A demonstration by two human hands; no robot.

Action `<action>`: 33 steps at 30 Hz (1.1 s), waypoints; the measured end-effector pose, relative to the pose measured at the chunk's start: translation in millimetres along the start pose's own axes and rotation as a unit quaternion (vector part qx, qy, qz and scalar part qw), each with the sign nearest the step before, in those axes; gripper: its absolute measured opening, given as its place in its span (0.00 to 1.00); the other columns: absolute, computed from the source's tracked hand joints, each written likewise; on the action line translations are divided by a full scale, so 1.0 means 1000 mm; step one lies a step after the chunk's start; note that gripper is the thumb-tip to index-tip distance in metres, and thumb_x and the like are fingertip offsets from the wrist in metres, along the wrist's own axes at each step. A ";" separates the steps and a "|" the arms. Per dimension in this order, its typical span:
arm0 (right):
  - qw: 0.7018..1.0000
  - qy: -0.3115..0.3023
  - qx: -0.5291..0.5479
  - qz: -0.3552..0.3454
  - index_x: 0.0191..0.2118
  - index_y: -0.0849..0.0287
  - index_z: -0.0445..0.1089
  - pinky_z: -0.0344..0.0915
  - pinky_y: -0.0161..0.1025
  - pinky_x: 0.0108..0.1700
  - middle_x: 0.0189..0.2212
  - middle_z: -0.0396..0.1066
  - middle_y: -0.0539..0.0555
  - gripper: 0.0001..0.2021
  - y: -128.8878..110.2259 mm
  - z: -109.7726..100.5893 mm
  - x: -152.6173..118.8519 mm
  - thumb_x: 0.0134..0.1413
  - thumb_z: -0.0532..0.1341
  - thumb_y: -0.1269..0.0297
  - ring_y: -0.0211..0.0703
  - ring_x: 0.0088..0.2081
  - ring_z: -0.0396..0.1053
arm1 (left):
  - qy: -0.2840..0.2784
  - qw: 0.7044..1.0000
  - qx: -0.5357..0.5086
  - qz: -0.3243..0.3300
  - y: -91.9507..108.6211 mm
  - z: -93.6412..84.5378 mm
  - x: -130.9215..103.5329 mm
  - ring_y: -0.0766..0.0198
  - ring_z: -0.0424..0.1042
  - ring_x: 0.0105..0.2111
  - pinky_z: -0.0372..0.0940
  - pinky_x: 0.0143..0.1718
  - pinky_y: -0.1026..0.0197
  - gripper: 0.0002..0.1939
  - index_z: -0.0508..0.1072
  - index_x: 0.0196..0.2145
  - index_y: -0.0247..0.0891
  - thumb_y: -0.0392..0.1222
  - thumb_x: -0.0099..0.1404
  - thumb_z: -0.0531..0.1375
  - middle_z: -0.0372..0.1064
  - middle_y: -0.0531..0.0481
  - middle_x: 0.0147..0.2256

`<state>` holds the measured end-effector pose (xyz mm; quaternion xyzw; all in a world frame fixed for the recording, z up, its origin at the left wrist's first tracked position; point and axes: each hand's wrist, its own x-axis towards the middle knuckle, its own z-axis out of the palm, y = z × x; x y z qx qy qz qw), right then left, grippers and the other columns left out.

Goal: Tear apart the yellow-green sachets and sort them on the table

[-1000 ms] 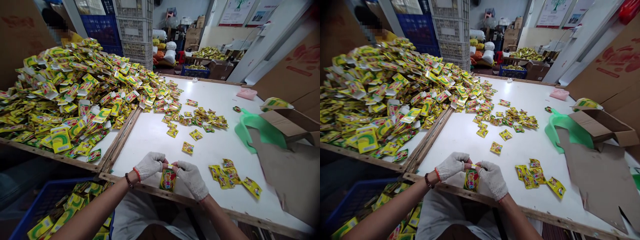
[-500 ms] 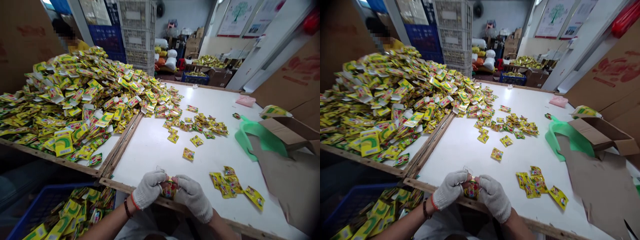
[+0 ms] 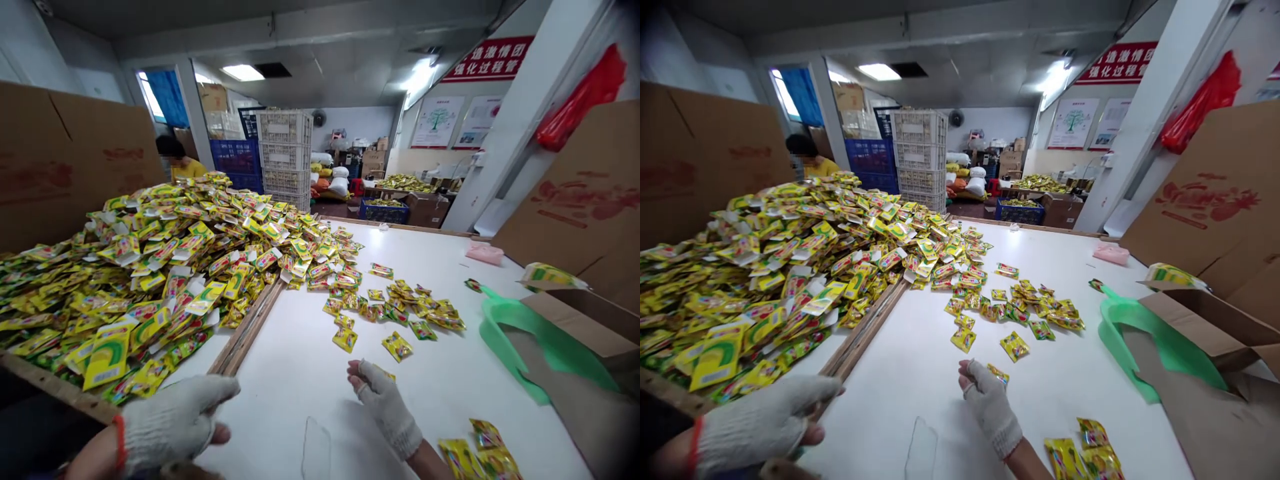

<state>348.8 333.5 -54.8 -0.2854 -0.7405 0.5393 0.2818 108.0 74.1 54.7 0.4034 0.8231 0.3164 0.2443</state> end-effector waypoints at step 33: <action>0.855 -0.073 -0.489 -0.156 0.54 0.54 0.63 0.51 0.48 0.52 0.52 0.60 0.59 0.23 0.059 -0.119 0.232 0.55 0.55 0.51 0.52 0.53 0.55 | 0.072 0.903 0.304 0.295 0.114 0.199 0.310 0.43 0.56 0.50 0.45 0.53 0.39 0.37 0.61 0.54 0.45 0.70 0.53 0.48 0.57 0.39 0.51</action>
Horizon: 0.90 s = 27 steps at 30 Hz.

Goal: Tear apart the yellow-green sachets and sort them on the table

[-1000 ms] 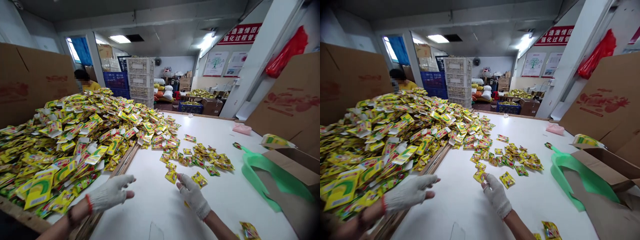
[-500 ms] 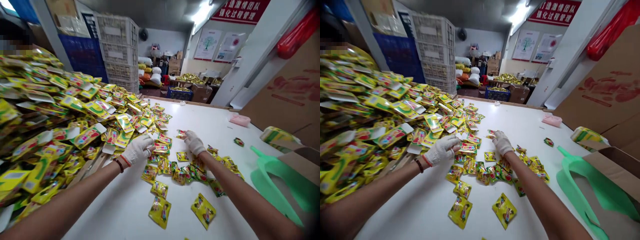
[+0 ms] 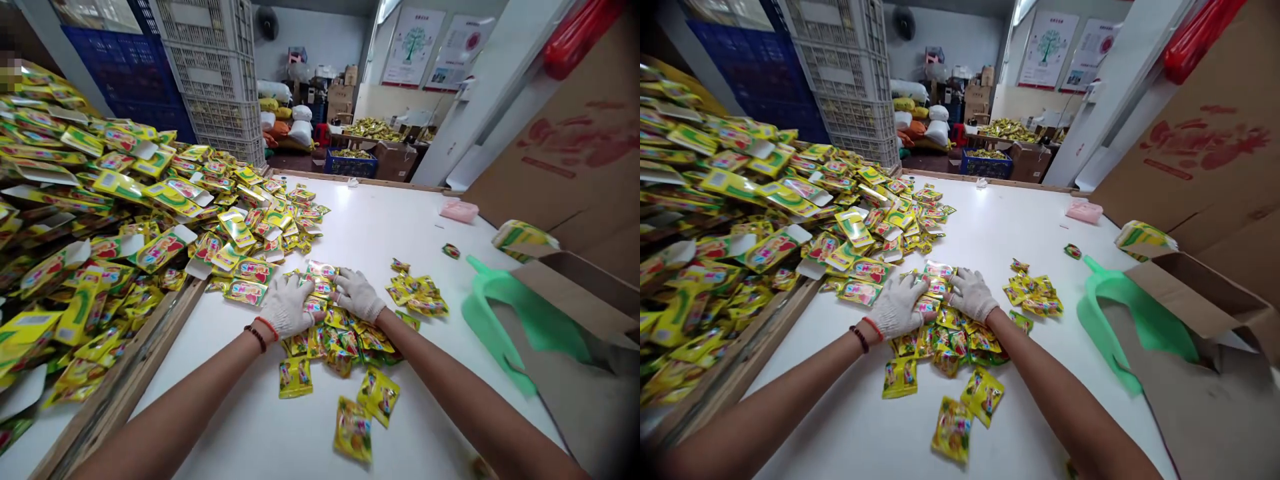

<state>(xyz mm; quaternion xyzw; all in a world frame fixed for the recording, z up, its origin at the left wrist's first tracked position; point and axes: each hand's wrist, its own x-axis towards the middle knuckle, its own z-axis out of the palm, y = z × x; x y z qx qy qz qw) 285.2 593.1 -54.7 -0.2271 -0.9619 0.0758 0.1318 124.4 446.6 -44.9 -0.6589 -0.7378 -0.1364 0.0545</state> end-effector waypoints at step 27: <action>0.993 0.029 0.051 0.107 0.48 0.61 0.69 0.61 0.48 0.50 0.45 0.68 0.61 0.19 -0.162 -0.036 -0.251 0.49 0.54 0.74 0.51 0.45 0.64 | -0.088 0.979 -0.172 0.063 0.120 -0.052 -0.189 0.62 0.62 0.37 0.59 0.38 0.61 0.06 0.68 0.30 0.37 0.33 0.57 0.52 0.64 0.48 0.35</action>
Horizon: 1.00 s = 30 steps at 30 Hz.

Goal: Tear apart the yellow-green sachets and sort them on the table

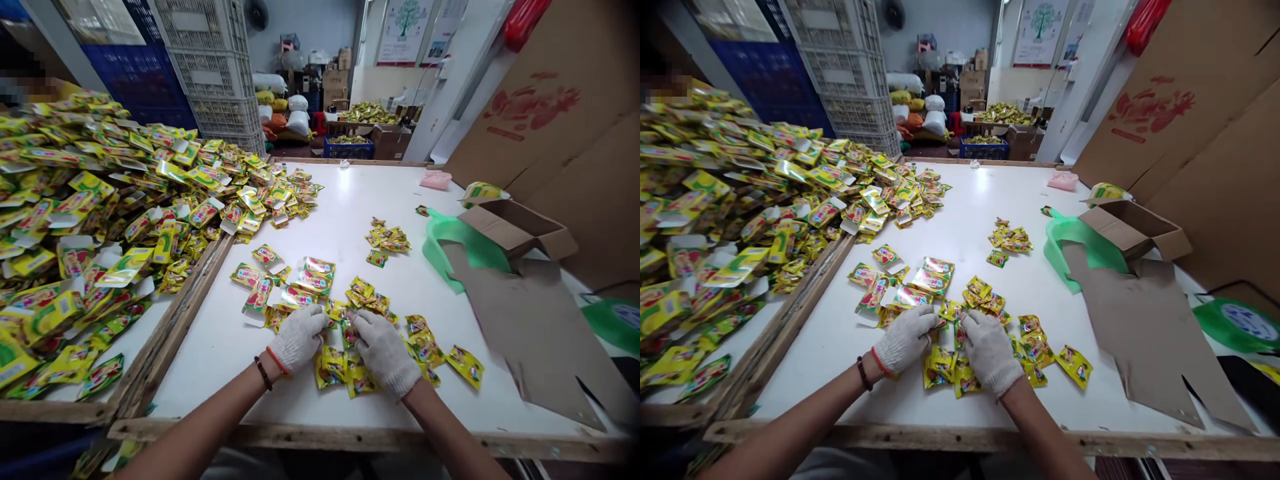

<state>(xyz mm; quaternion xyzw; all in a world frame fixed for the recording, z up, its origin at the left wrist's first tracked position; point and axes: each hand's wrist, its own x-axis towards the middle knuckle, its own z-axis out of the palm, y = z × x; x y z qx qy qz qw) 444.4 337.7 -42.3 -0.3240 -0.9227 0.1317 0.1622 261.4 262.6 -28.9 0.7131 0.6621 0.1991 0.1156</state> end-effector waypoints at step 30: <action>0.884 0.003 0.408 0.228 0.40 0.61 0.64 0.66 0.38 0.36 0.33 0.69 0.54 0.13 -0.031 0.017 -0.014 0.49 0.56 0.62 0.44 0.34 0.67 | 0.064 0.975 -0.165 -0.136 0.029 0.000 0.005 0.68 0.63 0.30 0.58 0.32 0.66 0.11 0.63 0.28 0.36 0.42 0.65 0.47 0.63 0.52 0.28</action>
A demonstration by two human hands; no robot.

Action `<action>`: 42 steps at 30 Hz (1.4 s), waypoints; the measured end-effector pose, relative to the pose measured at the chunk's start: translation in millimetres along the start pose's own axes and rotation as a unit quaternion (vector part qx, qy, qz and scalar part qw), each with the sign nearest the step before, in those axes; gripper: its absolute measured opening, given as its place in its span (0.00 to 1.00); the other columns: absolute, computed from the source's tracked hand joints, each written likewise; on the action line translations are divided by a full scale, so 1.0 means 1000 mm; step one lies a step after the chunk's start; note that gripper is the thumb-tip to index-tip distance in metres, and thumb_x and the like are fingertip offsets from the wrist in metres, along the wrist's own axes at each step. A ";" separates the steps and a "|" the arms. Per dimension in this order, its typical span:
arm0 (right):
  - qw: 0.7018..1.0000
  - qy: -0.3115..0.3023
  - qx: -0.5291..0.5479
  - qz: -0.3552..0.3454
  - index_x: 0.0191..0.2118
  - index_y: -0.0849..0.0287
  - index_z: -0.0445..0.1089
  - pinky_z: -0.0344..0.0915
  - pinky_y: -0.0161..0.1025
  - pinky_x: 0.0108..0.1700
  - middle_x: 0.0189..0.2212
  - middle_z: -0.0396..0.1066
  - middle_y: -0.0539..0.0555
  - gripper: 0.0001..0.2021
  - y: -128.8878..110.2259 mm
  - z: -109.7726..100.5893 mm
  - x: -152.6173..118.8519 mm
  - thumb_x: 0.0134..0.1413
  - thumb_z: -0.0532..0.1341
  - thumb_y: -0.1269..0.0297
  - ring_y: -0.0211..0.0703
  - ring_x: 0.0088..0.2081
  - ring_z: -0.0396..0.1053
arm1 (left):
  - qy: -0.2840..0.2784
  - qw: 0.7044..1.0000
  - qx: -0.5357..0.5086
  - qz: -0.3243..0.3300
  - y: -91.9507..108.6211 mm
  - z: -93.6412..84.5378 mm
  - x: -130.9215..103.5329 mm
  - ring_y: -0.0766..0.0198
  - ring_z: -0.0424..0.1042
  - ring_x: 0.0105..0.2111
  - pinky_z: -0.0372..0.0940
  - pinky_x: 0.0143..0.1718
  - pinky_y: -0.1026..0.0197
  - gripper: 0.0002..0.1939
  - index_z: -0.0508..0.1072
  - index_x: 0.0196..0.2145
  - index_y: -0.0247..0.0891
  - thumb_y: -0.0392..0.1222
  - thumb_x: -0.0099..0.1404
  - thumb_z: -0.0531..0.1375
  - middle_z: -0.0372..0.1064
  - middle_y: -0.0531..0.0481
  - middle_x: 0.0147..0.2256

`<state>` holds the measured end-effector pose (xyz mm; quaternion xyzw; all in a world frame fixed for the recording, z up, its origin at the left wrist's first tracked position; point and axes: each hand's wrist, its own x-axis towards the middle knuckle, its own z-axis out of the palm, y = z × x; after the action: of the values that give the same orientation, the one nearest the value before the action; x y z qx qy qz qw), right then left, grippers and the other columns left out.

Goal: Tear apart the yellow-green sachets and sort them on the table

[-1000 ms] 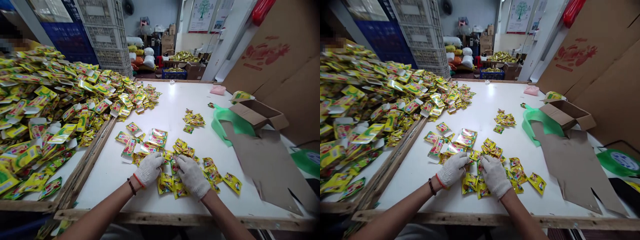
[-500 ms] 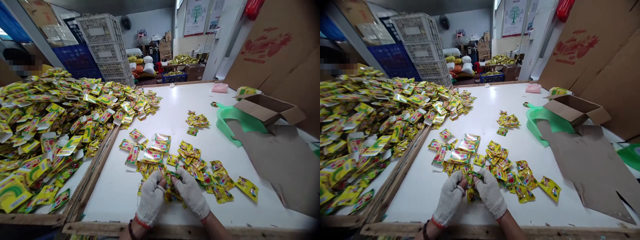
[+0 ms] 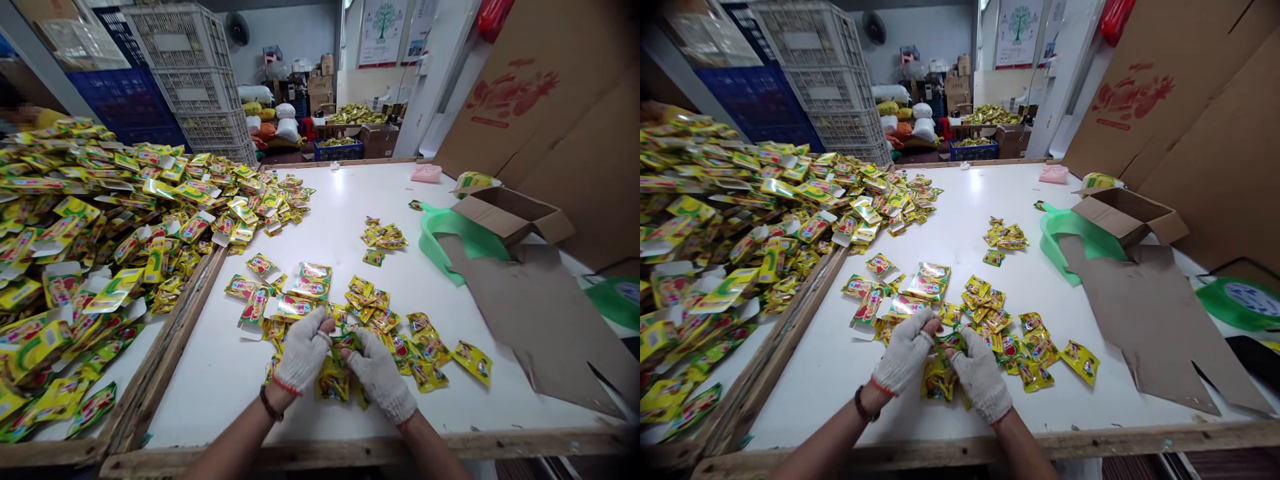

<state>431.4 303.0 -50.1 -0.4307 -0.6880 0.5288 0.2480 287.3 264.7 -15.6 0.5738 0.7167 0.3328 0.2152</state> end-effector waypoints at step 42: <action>0.961 -0.149 -0.233 -0.005 0.35 0.60 0.70 0.59 0.37 0.38 0.33 0.72 0.55 0.09 -0.023 0.015 -0.027 0.51 0.53 0.67 0.43 0.35 0.67 | -0.132 0.899 0.398 0.131 -0.023 -0.069 0.043 0.49 0.63 0.46 0.59 0.44 0.50 0.18 0.67 0.42 0.39 0.38 0.51 0.58 0.66 0.42 0.42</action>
<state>425.7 271.0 -30.2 -0.3896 -0.8233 0.4110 0.0384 213.2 287.4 18.3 0.7389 0.6728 -0.0336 0.0165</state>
